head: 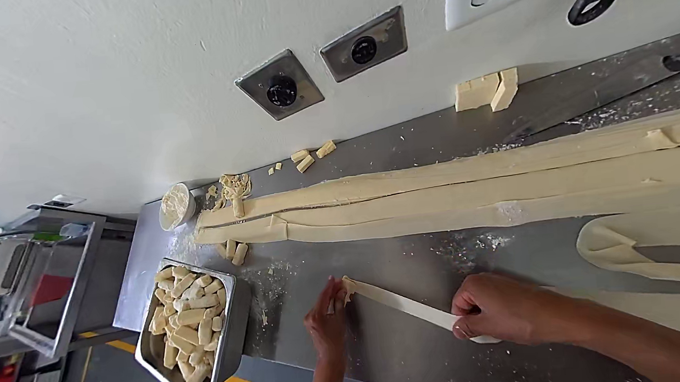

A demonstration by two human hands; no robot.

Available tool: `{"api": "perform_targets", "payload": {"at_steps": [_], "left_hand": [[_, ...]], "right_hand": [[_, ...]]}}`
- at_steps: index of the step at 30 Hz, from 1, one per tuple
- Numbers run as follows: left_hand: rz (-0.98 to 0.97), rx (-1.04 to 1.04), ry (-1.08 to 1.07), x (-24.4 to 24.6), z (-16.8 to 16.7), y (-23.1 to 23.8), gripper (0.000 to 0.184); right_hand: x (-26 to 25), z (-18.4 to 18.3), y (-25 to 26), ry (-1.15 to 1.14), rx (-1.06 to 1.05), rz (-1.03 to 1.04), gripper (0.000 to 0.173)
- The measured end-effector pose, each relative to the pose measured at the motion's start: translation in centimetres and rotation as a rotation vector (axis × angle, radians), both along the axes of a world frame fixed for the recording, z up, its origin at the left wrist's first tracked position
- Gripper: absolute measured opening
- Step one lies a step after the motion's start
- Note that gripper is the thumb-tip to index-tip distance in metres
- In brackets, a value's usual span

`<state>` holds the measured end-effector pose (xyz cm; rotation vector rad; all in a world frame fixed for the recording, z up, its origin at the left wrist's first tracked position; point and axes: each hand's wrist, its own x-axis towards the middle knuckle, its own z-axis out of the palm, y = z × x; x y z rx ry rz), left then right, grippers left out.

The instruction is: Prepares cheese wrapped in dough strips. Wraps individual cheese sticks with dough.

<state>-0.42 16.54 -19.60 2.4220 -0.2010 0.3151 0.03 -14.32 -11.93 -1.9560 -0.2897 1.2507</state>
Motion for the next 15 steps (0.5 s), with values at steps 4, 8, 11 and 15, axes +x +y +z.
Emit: {"api": "perform_targets", "payload": {"at_steps": [4, 8, 11, 15], "left_hand": [[-0.068, 0.019, 0.039, 0.0, -0.4, -0.9, 0.035], [-0.093, 0.134, -0.061, -0.2, -0.7, -1.8, 0.025], [-0.184, 0.182, 0.009, -0.9, 0.0, -2.7, 0.029], [-0.101, 0.081, 0.046, -0.5, 0.1, -2.4, 0.033]], "right_hand": [[-1.4, -0.2, -0.1, 0.032, 0.069, -0.057, 0.035], [-2.6, -0.2, 0.3, 0.05, 0.035, 0.099, 0.041], [-3.6, 0.2, 0.8, 0.001, -0.003, 0.211, 0.039], [-4.4, -0.1, 1.7, -0.065, 0.058, 0.209, 0.034]]}}
